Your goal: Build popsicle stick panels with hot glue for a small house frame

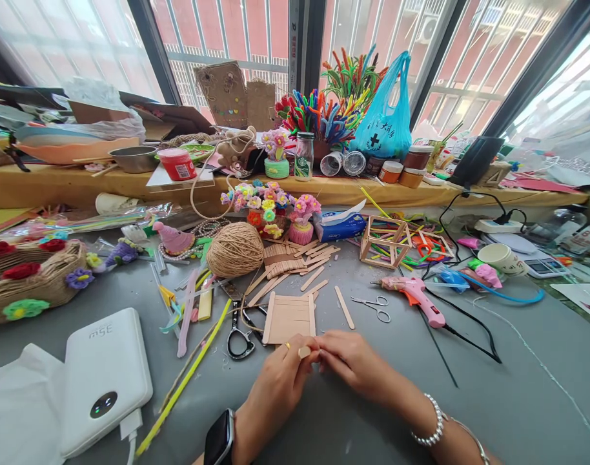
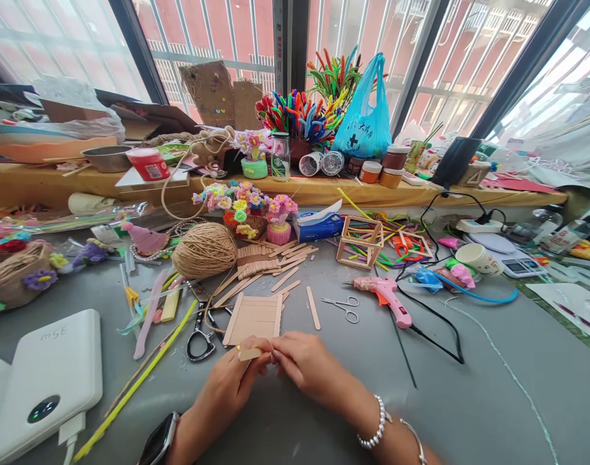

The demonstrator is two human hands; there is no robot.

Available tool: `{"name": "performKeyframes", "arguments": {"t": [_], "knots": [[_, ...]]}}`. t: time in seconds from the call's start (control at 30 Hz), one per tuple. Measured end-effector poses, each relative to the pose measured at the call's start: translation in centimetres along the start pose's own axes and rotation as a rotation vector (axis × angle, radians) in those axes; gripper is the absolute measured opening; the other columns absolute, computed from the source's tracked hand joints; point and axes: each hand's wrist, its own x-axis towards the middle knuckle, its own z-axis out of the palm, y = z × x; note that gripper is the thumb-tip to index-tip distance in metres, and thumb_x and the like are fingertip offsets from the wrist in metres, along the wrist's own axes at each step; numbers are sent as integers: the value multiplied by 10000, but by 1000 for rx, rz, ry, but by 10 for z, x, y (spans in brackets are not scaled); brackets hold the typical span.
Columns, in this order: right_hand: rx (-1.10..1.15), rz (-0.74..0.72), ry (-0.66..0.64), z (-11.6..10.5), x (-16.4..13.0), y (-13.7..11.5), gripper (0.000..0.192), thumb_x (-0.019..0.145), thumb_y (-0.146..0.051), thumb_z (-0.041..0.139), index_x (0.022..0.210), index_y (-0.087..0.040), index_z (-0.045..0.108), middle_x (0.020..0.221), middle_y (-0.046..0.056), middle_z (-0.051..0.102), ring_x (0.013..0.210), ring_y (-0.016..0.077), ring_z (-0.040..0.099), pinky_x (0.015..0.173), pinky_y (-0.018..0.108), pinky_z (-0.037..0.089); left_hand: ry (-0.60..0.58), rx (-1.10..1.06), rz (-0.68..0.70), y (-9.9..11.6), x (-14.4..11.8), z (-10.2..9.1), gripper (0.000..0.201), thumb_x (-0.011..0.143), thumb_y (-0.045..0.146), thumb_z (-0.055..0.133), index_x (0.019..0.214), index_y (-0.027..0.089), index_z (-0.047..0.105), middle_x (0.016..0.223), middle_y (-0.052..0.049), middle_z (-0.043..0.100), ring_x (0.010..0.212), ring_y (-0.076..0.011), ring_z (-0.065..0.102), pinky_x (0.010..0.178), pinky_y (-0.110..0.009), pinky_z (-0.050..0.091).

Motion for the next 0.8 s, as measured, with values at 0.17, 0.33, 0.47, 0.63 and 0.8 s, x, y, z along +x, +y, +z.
{"name": "performKeyframes", "arguments": {"t": [0.17, 0.33, 0.47, 0.63, 0.8], "knots": [[-124, -10, 17, 7, 0, 1, 238, 863, -150, 339, 860, -160, 577, 759, 46, 579, 699, 139, 526, 655, 232, 427, 13, -4, 26, -2, -4, 1, 196, 867, 154, 304, 834, 191, 494, 689, -29, 600, 611, -135, 578, 581, -222, 470], [-219, -13, 79, 15, 0, 6, 220, 827, -133, 372, 831, -159, 590, 733, 52, 585, 657, 147, 537, 594, 228, 428, 7, -11, 3, -3, -5, 4, 180, 852, 137, 331, 850, 188, 503, 711, -31, 611, 629, -140, 592, 583, -220, 475], [-272, -38, 117, 19, 0, 8, 217, 811, -118, 371, 837, -163, 582, 723, 49, 589, 639, 143, 547, 575, 221, 428, 14, -1, 11, -5, -6, 5, 178, 843, 120, 336, 863, 185, 501, 704, -31, 608, 653, -149, 593, 581, -225, 476], [-302, 1, 211, 23, 0, 5, 201, 802, -100, 386, 800, -166, 576, 690, 38, 593, 598, 138, 542, 538, 219, 410, -1, -5, 8, -6, -5, 6, 211, 829, 84, 332, 918, 184, 494, 775, -43, 622, 685, -147, 595, 614, -235, 484], [-327, 21, 264, 30, 0, 3, 216, 818, -119, 373, 786, -162, 582, 669, 35, 586, 574, 135, 533, 523, 220, 397, 27, -3, 37, -5, -4, 6, 207, 847, 108, 316, 915, 183, 497, 779, -40, 622, 696, -137, 600, 628, -226, 489]]}}
